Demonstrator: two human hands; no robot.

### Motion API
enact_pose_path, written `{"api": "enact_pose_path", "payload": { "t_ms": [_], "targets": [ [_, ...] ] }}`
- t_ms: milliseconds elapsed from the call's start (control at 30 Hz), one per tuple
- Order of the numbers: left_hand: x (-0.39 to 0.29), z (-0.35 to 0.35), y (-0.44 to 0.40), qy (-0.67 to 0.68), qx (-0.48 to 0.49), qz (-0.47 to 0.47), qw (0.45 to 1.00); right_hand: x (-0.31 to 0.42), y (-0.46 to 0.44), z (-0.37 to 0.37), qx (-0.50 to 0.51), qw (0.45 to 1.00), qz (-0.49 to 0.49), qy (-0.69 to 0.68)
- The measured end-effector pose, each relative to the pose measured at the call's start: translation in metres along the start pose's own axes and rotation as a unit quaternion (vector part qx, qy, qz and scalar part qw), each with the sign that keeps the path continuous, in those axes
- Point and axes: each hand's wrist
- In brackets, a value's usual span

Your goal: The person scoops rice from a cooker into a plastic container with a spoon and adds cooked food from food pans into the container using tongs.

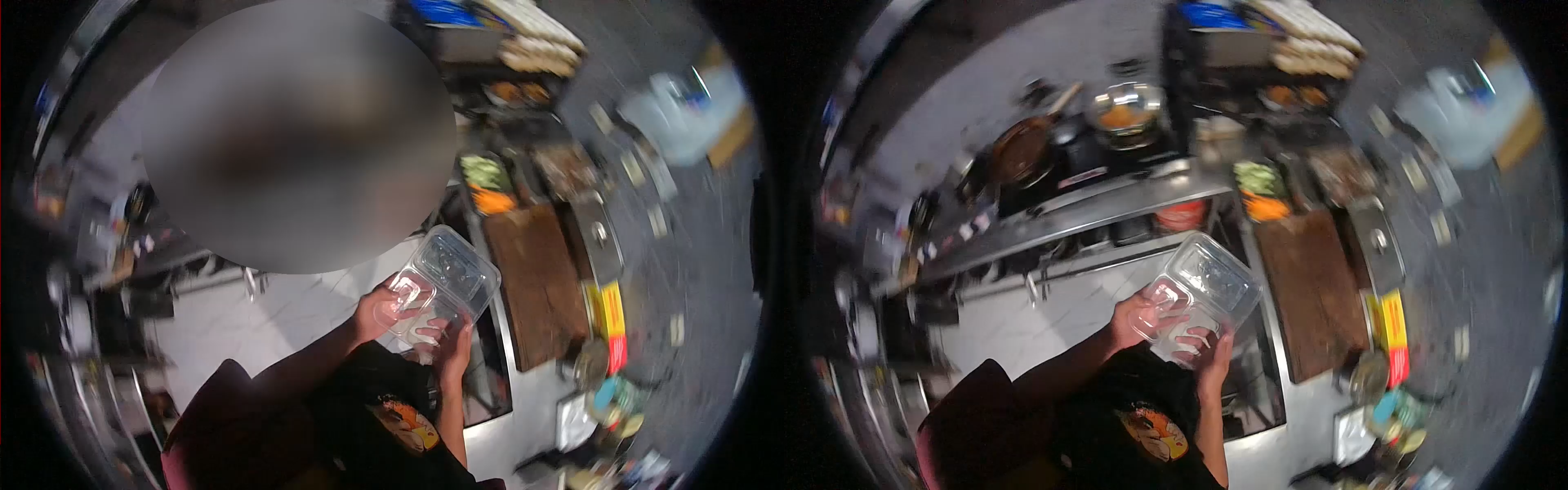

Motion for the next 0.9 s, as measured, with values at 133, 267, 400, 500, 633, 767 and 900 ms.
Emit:
{"api": "enact_pose_path", "payload": {
  "t_ms": [133, 267, 400, 500, 633, 767, 900],
  "targets": [
    [-0.083, 0.035, 0.103, 0.097, 0.006, -0.143, 0.985, -0.026, -0.018, -0.111, 0.121, 0.987, -0.059, 0.089],
    [-0.132, 0.07, 0.249, 0.042, -0.114, -0.279, 0.953, -0.115, -0.041, -0.213, 0.312, 0.926, -0.155, 0.142],
    [-0.151, 0.128, 0.405, 0.058, -0.335, -0.324, 0.883, -0.207, -0.043, -0.351, 0.41, 0.802, -0.209, 0.381],
    [-0.184, 0.123, 0.55, 0.144, -0.234, -0.384, 0.882, -0.273, -0.04, -0.469, 0.579, 0.634, -0.211, 0.467],
    [-0.191, 0.122, 0.688, -0.013, -0.203, -0.505, 0.839, -0.387, -0.009, -0.664, 0.804, 0.261, 0.006, 0.535],
    [-0.177, 0.105, 0.762, -0.074, -0.313, -0.602, 0.731, -0.489, 0.12, -0.809, 0.862, -0.026, 0.024, 0.505],
    [-0.173, 0.082, 0.789, -0.024, -0.405, -0.705, 0.582, -0.596, 0.214, -0.858, 0.912, -0.128, 0.012, 0.389]
  ]
}}
Point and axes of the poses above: each hand's wrist, its own y-axis away from the middle knuckle, its own z-axis out of the back of the hand, x = y × z, and after that the axes turned 14 degrees about x, right-handed
